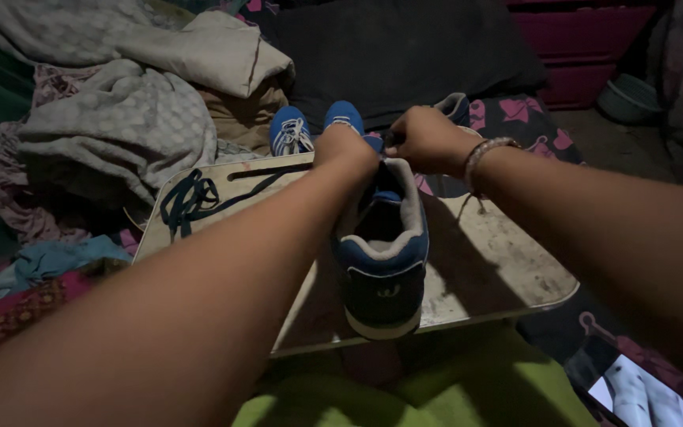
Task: The person removes the laces from a blue sneaker, then re-laces it by threading the laces through the eyelets and tying them. The task is performed on a small table in a cluttered room.
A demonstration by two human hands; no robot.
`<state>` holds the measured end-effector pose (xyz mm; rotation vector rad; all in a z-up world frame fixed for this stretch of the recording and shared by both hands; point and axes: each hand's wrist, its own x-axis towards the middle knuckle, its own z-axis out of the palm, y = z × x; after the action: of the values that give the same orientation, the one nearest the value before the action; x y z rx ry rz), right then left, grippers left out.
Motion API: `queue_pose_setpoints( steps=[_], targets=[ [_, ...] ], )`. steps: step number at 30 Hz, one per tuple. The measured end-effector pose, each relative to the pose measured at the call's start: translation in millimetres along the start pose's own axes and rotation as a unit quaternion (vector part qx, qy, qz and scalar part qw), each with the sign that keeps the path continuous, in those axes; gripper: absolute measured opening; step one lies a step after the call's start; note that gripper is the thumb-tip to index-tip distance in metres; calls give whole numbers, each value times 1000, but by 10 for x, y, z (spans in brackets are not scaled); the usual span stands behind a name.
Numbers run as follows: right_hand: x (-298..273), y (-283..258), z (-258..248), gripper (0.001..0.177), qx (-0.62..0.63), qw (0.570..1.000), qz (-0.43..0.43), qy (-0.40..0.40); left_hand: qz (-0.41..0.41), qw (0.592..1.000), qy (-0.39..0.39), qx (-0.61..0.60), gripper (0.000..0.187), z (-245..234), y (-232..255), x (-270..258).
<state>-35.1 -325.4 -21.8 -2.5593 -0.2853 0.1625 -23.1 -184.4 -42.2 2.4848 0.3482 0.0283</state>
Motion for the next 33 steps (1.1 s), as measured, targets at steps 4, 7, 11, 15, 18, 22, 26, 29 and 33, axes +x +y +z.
queue_pose_setpoints(
  steps=[4,7,11,15,18,22,26,29,33],
  targets=[
    [89,109,94,25,147,988,35,23,-10,1000,8,-12,48,-52,-7,-64],
    [148,295,153,18,380,909,172,-10,-9,1000,1,-8,49,-27,19,-69],
    [209,381,267,18,395,905,155,-19,-17,1000,-18,5,50,13,-30,24],
    [136,338,300,13,419,893,167,5,36,995,-64,68,50,86,-41,150],
    [96,159,303,21,410,889,204,-14,61,988,-105,99,48,80,-105,207],
    [-21,42,234,32,436,876,203,-31,100,973,-154,138,45,56,-41,248],
    [-120,-99,213,38,427,889,163,6,118,959,-177,189,42,-161,-31,147],
    [-145,-104,144,44,270,945,175,64,132,956,-162,208,40,-315,120,10],
    [-80,-296,-2,34,106,990,91,3,110,982,-97,117,36,-597,30,-187]
  ],
)
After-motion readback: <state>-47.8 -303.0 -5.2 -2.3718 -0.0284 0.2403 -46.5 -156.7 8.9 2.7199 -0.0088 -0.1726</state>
